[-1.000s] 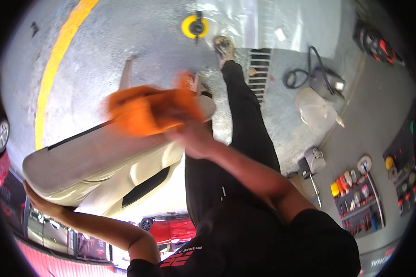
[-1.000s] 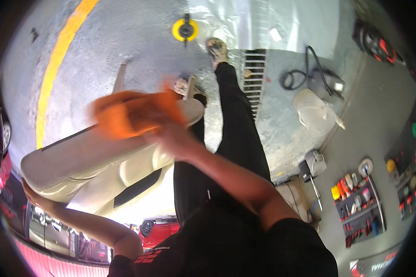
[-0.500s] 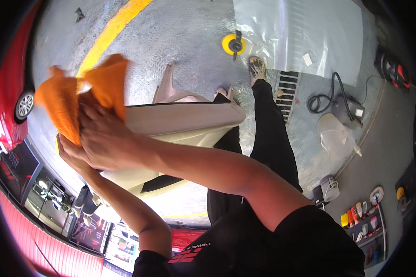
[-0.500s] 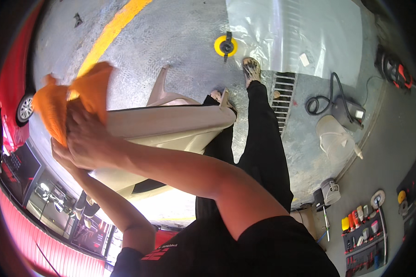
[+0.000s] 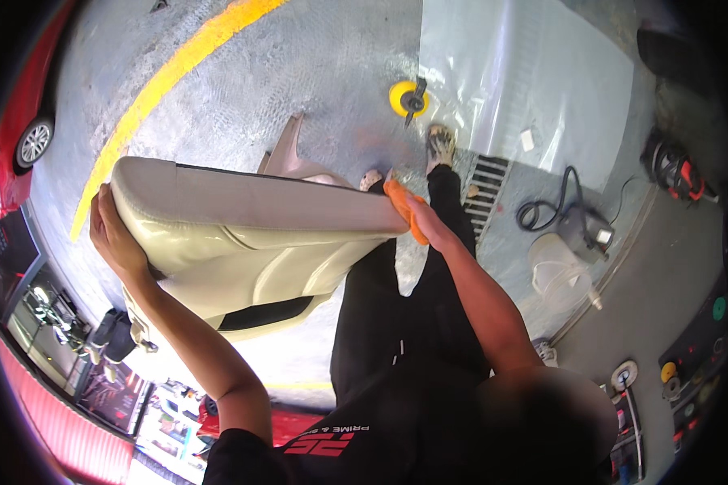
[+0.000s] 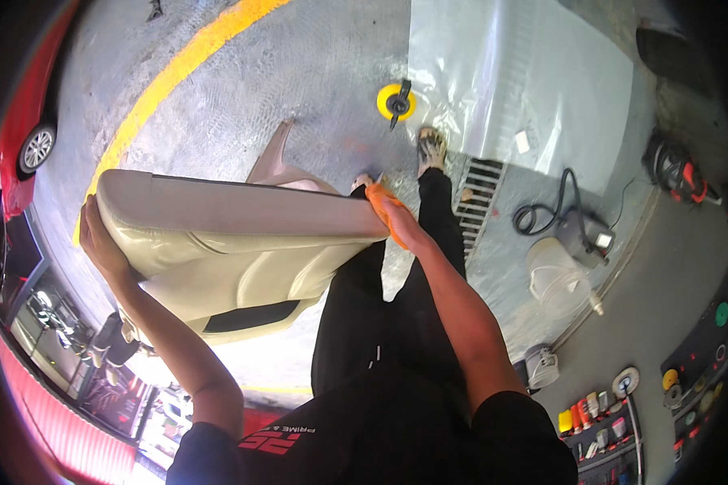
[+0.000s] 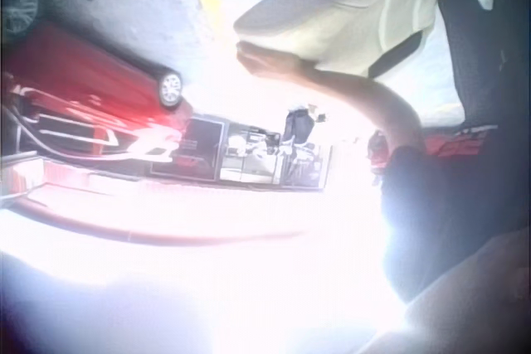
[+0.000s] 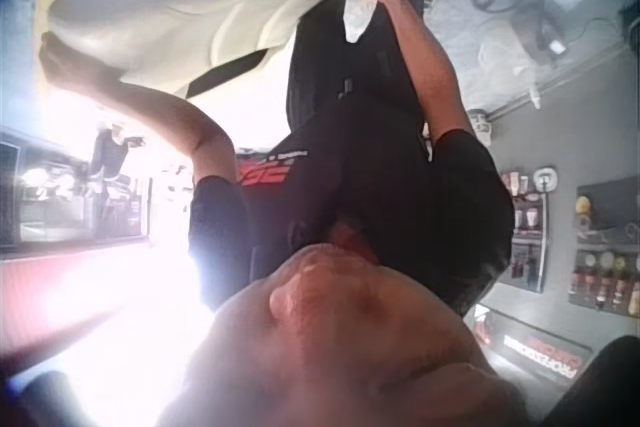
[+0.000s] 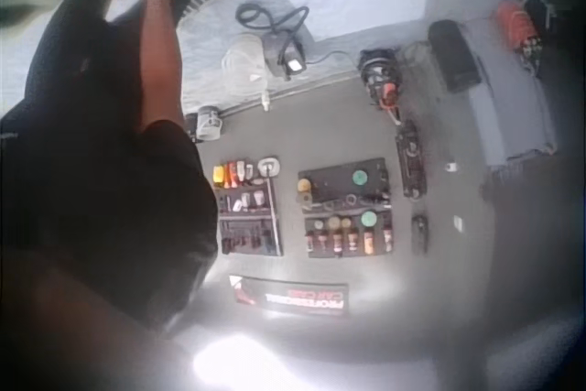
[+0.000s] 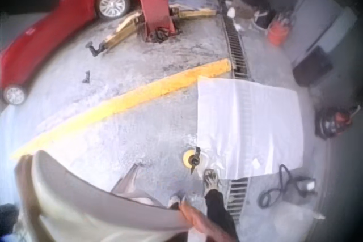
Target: The person sprays a beige plastic car part with a yellow spray bottle and wipes it with an orange microfiber cloth. They then flip the part and clean the black underside, continuing to wipe both sides thoroughly.
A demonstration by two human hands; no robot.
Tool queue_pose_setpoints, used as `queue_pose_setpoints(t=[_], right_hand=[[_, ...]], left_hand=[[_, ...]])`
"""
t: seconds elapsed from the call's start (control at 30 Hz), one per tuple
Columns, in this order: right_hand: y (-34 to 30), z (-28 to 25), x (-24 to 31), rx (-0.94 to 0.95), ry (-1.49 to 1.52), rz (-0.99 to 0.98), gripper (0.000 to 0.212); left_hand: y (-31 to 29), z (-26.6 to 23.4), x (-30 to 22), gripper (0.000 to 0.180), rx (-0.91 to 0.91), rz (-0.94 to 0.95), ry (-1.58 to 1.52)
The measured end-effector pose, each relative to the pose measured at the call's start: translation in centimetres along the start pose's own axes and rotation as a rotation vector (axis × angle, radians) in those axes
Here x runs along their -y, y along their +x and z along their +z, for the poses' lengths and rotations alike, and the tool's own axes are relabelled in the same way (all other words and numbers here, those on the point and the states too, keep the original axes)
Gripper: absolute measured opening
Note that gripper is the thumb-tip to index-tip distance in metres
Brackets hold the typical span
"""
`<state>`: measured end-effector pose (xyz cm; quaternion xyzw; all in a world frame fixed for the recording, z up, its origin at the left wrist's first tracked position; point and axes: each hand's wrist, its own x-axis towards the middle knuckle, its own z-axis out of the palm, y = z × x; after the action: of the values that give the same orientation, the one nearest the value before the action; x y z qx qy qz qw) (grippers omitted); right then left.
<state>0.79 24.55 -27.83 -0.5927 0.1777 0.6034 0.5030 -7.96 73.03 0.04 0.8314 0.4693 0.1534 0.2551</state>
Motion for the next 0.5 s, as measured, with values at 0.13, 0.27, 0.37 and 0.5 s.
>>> queue_pose_setpoints(t=[0.13, 0.27, 0.37, 0.5], right_hand=[[-7.9, -1.5, 5.0, 0.264, 0.488, -0.119, 0.054], [-18.7, 0.5, 13.4, 0.373, 0.430, -0.142, 0.057], [-24.5, 2.8, 18.5, 0.491, 0.240, -0.164, 0.057], [-28.0, 8.5, 24.9, 0.729, 0.107, -0.206, 0.060]], left_hand=[[-0.8, -0.3, -1.8, 0.032, -0.210, 0.097, -0.101], [-6.0, -0.5, -7.4, 0.040, -0.217, 0.282, -0.205], [-11.9, 1.6, -11.6, 0.099, 0.402, 0.400, -0.678], [-17.8, 2.1, -13.0, 0.108, 0.971, 0.209, -0.961]])
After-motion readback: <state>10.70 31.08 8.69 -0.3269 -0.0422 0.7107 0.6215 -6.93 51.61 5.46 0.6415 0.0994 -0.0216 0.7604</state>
